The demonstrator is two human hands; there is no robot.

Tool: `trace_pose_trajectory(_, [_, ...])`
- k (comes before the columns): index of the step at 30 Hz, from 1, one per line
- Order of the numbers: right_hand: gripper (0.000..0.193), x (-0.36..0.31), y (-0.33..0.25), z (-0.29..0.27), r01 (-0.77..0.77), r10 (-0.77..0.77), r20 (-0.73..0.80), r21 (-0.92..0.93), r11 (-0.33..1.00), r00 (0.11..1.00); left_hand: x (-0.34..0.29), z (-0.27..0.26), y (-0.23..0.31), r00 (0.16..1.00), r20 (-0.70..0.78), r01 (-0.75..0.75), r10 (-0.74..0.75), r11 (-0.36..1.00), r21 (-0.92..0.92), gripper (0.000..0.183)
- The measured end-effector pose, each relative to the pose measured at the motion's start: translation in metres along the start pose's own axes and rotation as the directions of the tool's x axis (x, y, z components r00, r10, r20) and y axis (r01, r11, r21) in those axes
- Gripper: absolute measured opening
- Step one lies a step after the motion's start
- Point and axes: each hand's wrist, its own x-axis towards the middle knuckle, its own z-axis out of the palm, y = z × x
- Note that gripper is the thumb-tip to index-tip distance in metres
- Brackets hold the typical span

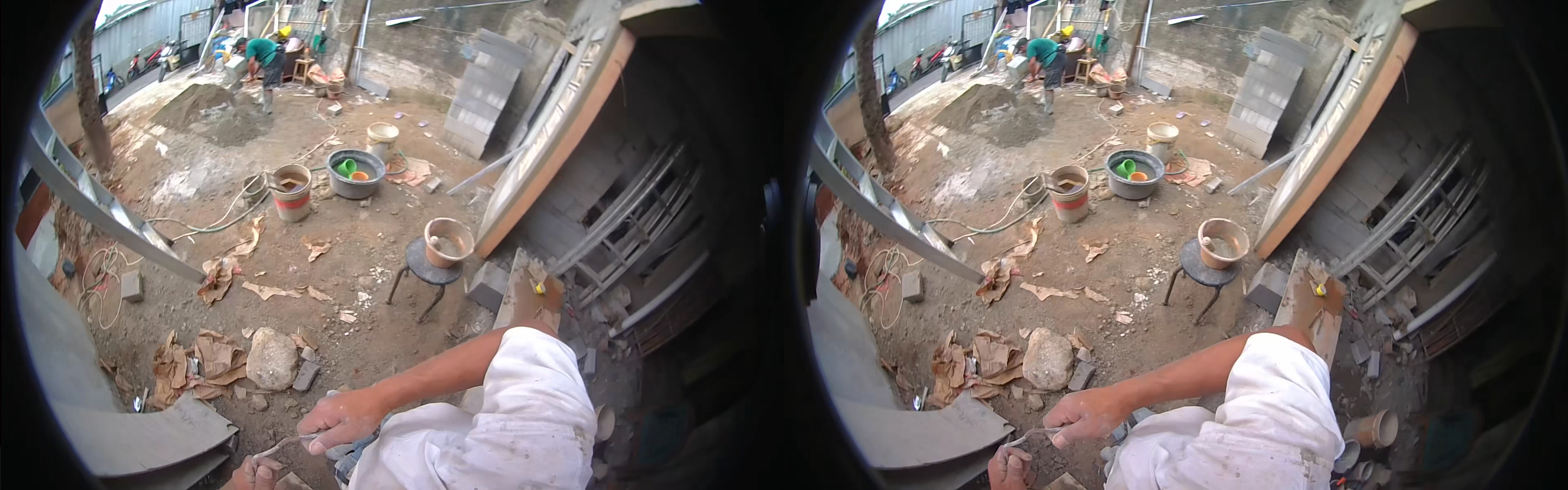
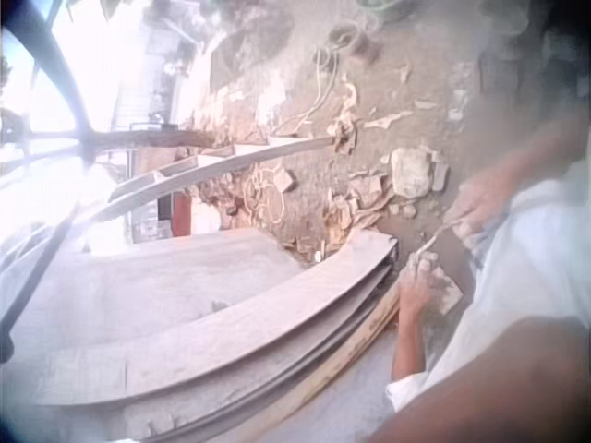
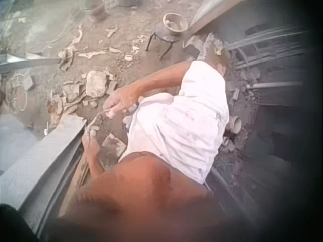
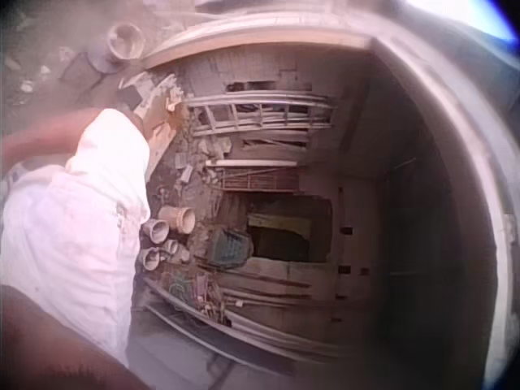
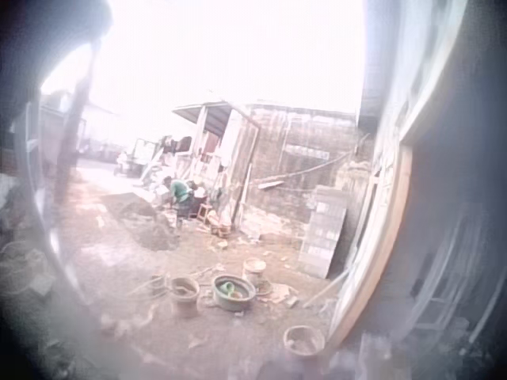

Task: The person positions a wooden plank against a wall opening, measures it with a tape measure, and applies a cement-like substance to the wall using a trowel. The person repeatedly measures the plank and adjusts its position while working in a construction environment.

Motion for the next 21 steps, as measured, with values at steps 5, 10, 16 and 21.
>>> trace_pose_trajectory(5, [0.032, -0.206, -0.025, -0.012, 0.138, -0.049, -0.491, 0.146, 0.980, 0.870, 0.089, 0.049, 0.101, 0.867, 0.499, -0.034, 0.020, 0.999, 0.020, 0.033])
trace_pose_trajectory(10, [0.037, -0.369, -0.022, -0.028, 0.035, 0.115, -0.838, 0.157, 0.987, 0.534, 0.203, 0.209, 0.230, 0.621, 0.725, -0.351, 0.299, 0.933, -0.085, 0.044])
trace_pose_trajectory(16, [0.033, -0.524, -0.060, -0.055, -0.133, 0.271, -0.961, 0.263, 0.956, 0.053, 0.291, 0.432, 0.359, 0.330, 0.807, -0.599, 0.490, 0.769, -0.222, 0.041])
trace_pose_trajectory(21, [0.030, -0.600, -0.057, -0.086, 0.027, 0.192, -0.929, 0.194, 0.981, -0.316, 0.305, 0.560, 0.435, 0.355, 0.773, -0.472, 0.527, 0.814, -0.338, 0.037])
